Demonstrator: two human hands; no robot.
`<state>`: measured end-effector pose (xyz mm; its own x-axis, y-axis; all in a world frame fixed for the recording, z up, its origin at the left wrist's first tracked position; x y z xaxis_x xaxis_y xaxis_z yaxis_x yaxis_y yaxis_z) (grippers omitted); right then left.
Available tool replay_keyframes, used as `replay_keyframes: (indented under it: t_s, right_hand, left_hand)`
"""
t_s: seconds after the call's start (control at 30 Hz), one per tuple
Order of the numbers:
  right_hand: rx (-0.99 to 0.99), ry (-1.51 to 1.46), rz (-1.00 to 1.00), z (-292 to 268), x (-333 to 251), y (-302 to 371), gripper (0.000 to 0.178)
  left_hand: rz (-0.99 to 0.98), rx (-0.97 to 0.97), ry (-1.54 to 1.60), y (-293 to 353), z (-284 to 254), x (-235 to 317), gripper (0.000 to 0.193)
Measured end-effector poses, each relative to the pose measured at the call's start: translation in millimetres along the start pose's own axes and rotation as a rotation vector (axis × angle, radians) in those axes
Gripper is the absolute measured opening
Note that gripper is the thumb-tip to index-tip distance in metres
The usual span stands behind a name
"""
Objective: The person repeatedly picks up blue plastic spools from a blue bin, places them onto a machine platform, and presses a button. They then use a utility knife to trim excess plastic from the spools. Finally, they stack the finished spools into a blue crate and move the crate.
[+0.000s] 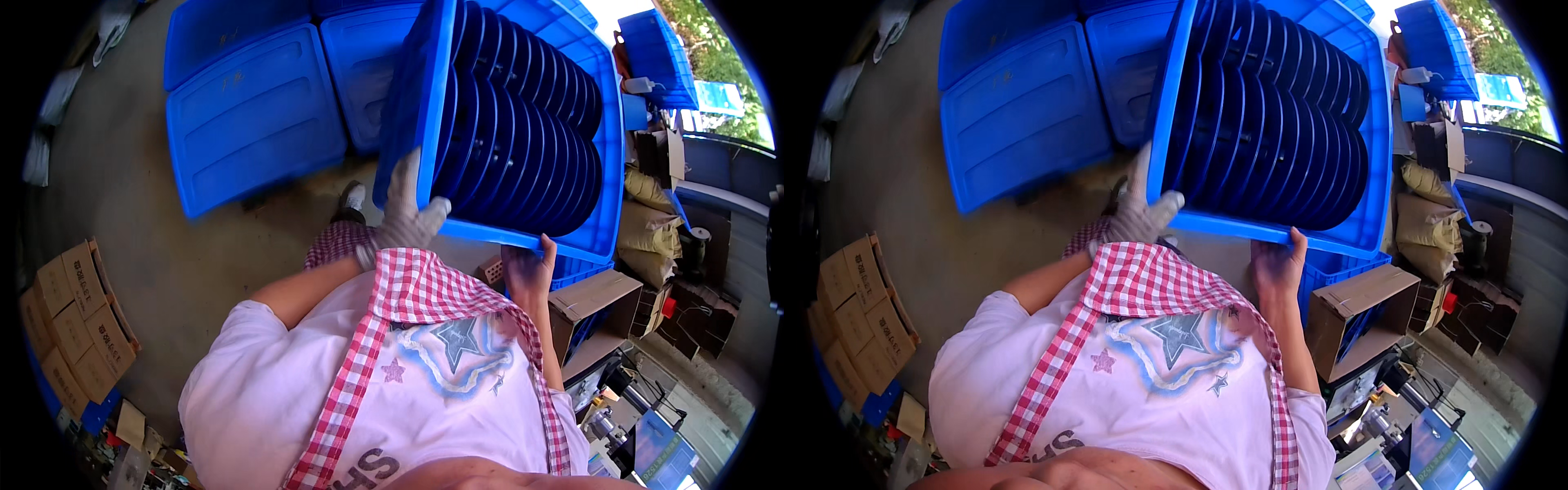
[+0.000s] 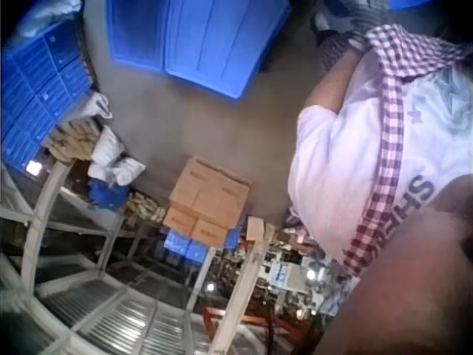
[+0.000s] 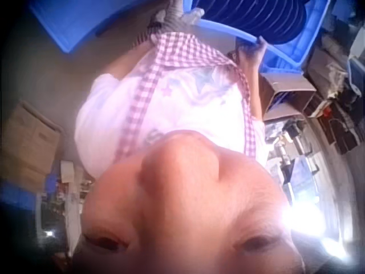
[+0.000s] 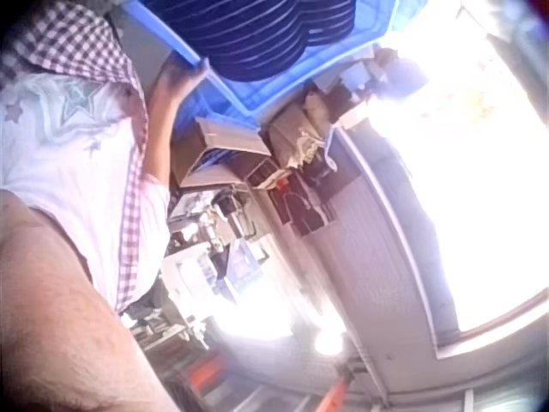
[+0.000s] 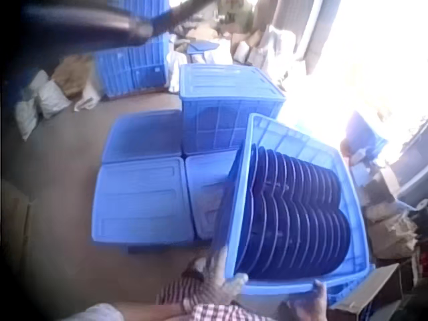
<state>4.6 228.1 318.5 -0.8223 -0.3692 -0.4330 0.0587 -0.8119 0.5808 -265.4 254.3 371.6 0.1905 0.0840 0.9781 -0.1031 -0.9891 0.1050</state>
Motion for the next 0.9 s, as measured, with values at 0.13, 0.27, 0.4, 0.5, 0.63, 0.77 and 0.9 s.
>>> replay_keyframes:
  t_s: [0.13,0.27,0.4,0.5,0.63,0.77,0.9]
  right_hand:
    - [-0.057,-0.143,0.033,64,60,-33,0.054]
    - [-0.642,1.04,-0.003,178,112,-38,0.034]
    - [-0.809,1.904,-0.918,276,21,-15,0.033]
    - [0.0,1.48,-1.024,112,-146,-128,0.057]
    - [0.165,0.697,-0.019,20,-77,-182,0.075]
    - [0.002,0.55,-0.253,58,-27,-191,0.037]
    - [0.082,0.726,-0.116,104,21,-171,0.034]
  left_hand:
    - [-0.061,-0.007,0.021,-68,-85,15,0.068]
    - [-0.022,-0.304,0.245,-192,-188,-39,0.064]
    - [0.107,0.399,0.177,-198,-270,-70,0.074]
    - [0.119,0.338,0.301,-158,-180,-48,0.09]
    - [-0.037,0.247,0.219,-157,-108,-55,0.1]
    - [-0.391,0.222,0.155,-175,-111,-38,0.098]
    - [-0.167,0.287,0.038,-207,-168,-68,0.098]
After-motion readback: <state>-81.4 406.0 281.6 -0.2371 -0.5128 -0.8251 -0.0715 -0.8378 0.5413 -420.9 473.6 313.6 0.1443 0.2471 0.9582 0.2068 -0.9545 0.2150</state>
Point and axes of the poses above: each hand's wrist, its own y-axis away from the middle knuckle, its own z-axis out of the palm, x = y × z, the point moved 7 cm from there along -y, towards the middle knuckle, and after that the axes turned 13 degrees about -x, right-handed, at the moved point
